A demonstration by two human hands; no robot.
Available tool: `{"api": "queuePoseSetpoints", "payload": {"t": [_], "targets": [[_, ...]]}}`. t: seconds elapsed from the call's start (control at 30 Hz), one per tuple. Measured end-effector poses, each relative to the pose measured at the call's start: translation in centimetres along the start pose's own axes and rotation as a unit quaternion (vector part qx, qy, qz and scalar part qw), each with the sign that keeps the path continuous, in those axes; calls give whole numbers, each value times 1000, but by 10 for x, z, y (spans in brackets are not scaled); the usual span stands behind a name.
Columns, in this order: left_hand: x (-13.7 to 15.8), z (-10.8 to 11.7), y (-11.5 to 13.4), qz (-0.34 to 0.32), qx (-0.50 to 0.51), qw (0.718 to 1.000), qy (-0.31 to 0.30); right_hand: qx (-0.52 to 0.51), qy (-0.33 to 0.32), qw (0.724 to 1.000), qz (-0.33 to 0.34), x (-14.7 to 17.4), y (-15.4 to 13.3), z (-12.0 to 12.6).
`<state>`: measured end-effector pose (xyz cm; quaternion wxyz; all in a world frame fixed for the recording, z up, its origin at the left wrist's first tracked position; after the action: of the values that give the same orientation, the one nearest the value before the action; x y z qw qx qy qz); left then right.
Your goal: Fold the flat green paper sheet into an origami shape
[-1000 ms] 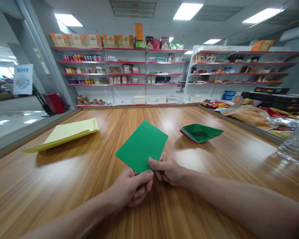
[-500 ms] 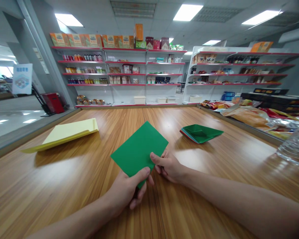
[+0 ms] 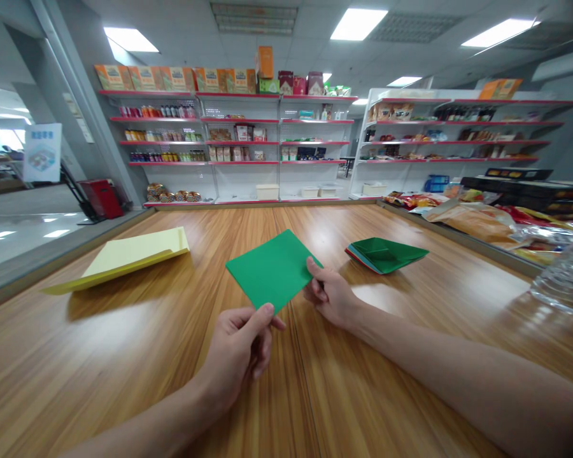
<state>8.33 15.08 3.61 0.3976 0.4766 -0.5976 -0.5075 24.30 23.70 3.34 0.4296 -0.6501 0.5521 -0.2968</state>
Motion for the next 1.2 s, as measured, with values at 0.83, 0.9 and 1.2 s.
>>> {"api": "queuePoseSetpoints", "payload": {"t": [0.83, 0.9, 1.2], "targets": [[-6, -4, -5, 48, -73, 994, 59, 106, -193, 970, -103, 36, 20, -44], [-5, -1, -1, 32, -77, 990, 112, 116, -211, 966, -98, 38, 22, -47], [-5, 3, -8, 68, -8, 997, 30, 121, -334, 929, -102, 49, 20, -54]]}}
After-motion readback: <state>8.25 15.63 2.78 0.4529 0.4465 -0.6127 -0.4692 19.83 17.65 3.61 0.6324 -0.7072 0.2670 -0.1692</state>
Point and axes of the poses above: each hand's wrist, its own x-axis away from the middle knuckle, its own z-axis out of the back of the hand, y = z × x, the point moved 4 cm from there along -x, towards the middle knuckle, and after that the axes turned 4 degrees about -x, right-handed, at the moved point
